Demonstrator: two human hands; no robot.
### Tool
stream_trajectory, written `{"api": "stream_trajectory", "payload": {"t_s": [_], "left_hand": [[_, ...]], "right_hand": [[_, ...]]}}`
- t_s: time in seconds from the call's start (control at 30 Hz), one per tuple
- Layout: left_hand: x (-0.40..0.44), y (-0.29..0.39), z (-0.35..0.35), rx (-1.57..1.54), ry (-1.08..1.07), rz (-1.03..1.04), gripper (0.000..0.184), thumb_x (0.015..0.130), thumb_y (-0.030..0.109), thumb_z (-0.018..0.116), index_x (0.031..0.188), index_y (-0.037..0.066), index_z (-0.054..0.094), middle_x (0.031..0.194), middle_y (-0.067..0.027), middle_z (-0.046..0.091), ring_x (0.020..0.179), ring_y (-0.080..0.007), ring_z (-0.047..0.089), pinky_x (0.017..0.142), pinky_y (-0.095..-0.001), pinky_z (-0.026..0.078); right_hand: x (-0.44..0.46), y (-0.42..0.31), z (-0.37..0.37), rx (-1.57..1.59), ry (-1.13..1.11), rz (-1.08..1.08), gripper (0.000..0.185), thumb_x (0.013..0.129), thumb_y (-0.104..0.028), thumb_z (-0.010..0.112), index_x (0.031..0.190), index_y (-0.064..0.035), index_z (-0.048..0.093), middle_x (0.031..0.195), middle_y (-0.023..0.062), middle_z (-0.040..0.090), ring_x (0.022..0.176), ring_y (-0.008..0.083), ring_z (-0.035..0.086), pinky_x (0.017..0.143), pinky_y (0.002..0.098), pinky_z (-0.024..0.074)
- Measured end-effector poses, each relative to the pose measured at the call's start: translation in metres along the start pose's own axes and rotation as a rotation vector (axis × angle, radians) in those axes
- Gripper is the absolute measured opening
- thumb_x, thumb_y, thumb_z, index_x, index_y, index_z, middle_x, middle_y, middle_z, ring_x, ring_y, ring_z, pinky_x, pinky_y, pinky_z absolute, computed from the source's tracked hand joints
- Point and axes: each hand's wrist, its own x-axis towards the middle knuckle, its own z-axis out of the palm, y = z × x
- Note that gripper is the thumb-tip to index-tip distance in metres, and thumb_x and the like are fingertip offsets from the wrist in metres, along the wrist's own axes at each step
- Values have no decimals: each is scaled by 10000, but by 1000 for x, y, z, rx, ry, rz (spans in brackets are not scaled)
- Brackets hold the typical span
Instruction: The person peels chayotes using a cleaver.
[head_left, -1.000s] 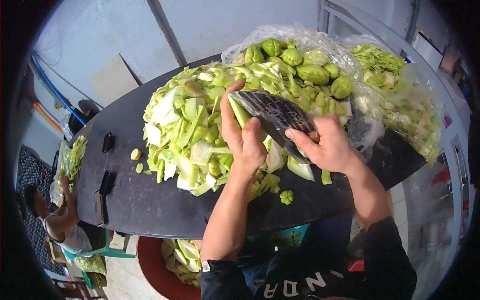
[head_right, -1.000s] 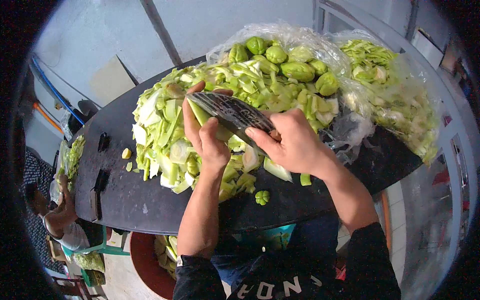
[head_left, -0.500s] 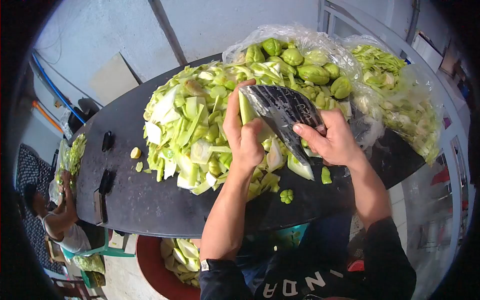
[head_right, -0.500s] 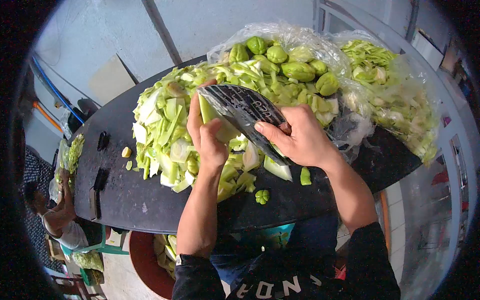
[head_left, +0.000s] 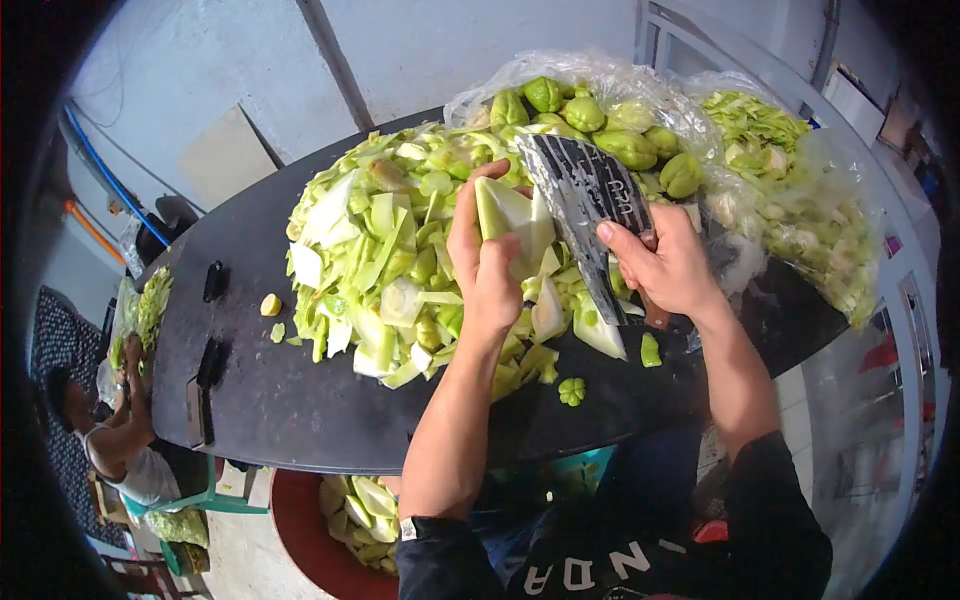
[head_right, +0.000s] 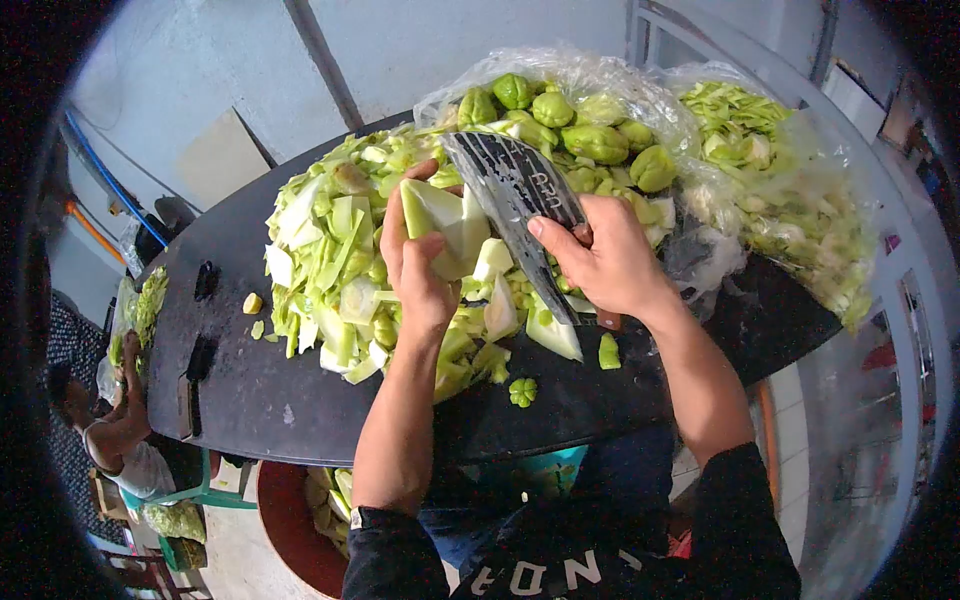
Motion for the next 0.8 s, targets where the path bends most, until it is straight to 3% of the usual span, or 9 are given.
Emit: {"api": "stream_trajectory", "payload": {"t_s": [0.13,0.4,0.53,0.63,0.73,0.8], "left_hand": [[-1,-4,0,-56,7,-22,642,671,167,449,1275,-40,511,1068,-148,613,973,-219,604,860,-337,503],[-3,-4,4,-76,25,-39,601,668,-33,555,1266,17,519,1035,-89,594,940,-168,591,833,-309,509],[-1,-9,1,-2,16,-26,599,677,-38,584,1269,21,515,1044,-80,592,937,-160,589,837,-303,506],[-1,-10,1,79,18,-65,604,698,-40,596,1290,26,495,1070,-86,589,960,-161,588,852,-306,503],[-1,-16,4,-60,36,-85,576,754,-62,602,1308,30,474,1106,-98,583,994,-169,586,860,-310,504],[-3,-15,5,-129,142,-228,536,815,-87,597,1320,27,457,1147,-116,575,1017,-185,591,867,-325,511]], "right_hand": [[0,-1,1,37,-7,21,218,955,-160,615,800,-18,556,551,-24,516,449,40,470,404,241,373],[1,1,2,34,-20,44,203,965,-137,602,806,-37,527,554,-23,505,452,43,457,423,239,390],[1,3,2,51,5,24,233,942,-177,625,798,1,585,550,-17,535,449,44,497,401,245,390],[1,2,2,18,4,34,218,951,-156,616,793,-16,560,548,-22,519,449,44,479,409,243,386],[0,4,3,-51,21,11,200,955,-138,613,802,-30,543,551,-28,510,448,41,457,418,235,381],[-2,4,4,-95,40,-17,189,951,-140,617,812,-28,554,555,-30,517,447,38,456,418,232,377]]}}
